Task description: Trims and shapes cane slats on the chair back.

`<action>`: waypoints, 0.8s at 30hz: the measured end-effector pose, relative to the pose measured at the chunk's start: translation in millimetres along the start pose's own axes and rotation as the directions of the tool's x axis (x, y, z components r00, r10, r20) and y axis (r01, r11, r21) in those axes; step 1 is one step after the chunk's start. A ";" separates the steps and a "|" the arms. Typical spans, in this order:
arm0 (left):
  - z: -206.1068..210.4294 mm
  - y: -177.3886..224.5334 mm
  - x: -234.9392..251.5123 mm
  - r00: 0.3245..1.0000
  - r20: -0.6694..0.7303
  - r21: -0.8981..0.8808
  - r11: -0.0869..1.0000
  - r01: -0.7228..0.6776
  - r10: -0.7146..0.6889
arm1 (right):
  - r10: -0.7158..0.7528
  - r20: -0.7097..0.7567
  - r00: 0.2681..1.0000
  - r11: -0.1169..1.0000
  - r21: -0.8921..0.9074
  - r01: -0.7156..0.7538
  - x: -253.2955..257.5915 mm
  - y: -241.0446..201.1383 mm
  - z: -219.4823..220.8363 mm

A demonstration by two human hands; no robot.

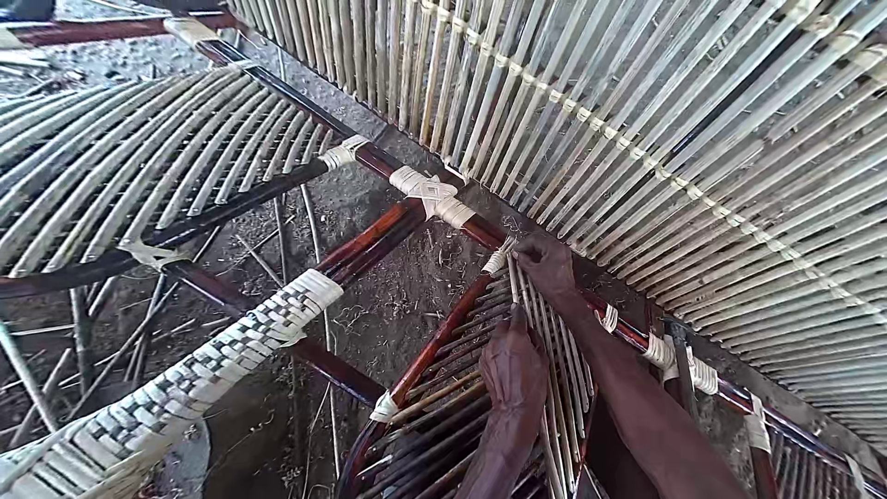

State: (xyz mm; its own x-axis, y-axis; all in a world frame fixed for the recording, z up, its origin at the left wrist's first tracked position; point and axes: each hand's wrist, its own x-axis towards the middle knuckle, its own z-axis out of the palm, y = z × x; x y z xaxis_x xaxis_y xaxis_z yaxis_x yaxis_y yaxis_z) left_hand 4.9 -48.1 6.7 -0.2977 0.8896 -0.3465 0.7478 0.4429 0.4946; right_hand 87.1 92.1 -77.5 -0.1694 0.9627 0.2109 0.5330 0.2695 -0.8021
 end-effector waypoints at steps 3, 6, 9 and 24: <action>0.7 0.6 -0.4 1.000 -0.005 -0.005 1.000 -0.004 0.004 | -0.037 -0.021 0.999 0.999 0.007 0.037 -2.4 2.8 0.9; 0.4 0.3 -0.7 1.000 0.000 0.004 1.000 -0.002 0.002 | -0.033 -0.029 0.999 0.999 0.008 0.033 -3.2 2.6 1.4; 1.1 0.6 -0.9 1.000 -0.010 0.008 1.000 -0.013 0.013 | -0.033 -0.031 0.999 0.999 0.013 0.034 -2.9 2.2 1.5; -1.3 5.6 -1.1 0.999 0.033 0.001 1.000 0.004 -0.004 | -0.236 0.048 0.971 0.944 -0.224 0.241 -7.5 -7.1 4.1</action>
State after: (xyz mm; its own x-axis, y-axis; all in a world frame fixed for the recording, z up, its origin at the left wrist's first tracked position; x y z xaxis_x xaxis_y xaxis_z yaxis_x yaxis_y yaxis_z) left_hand 8.7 -46.5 10.9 -0.2807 0.8837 -0.3745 0.7476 0.4461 0.4921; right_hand 81.2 82.9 -75.7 -0.3301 0.8697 0.3668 0.6485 0.4914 -0.5814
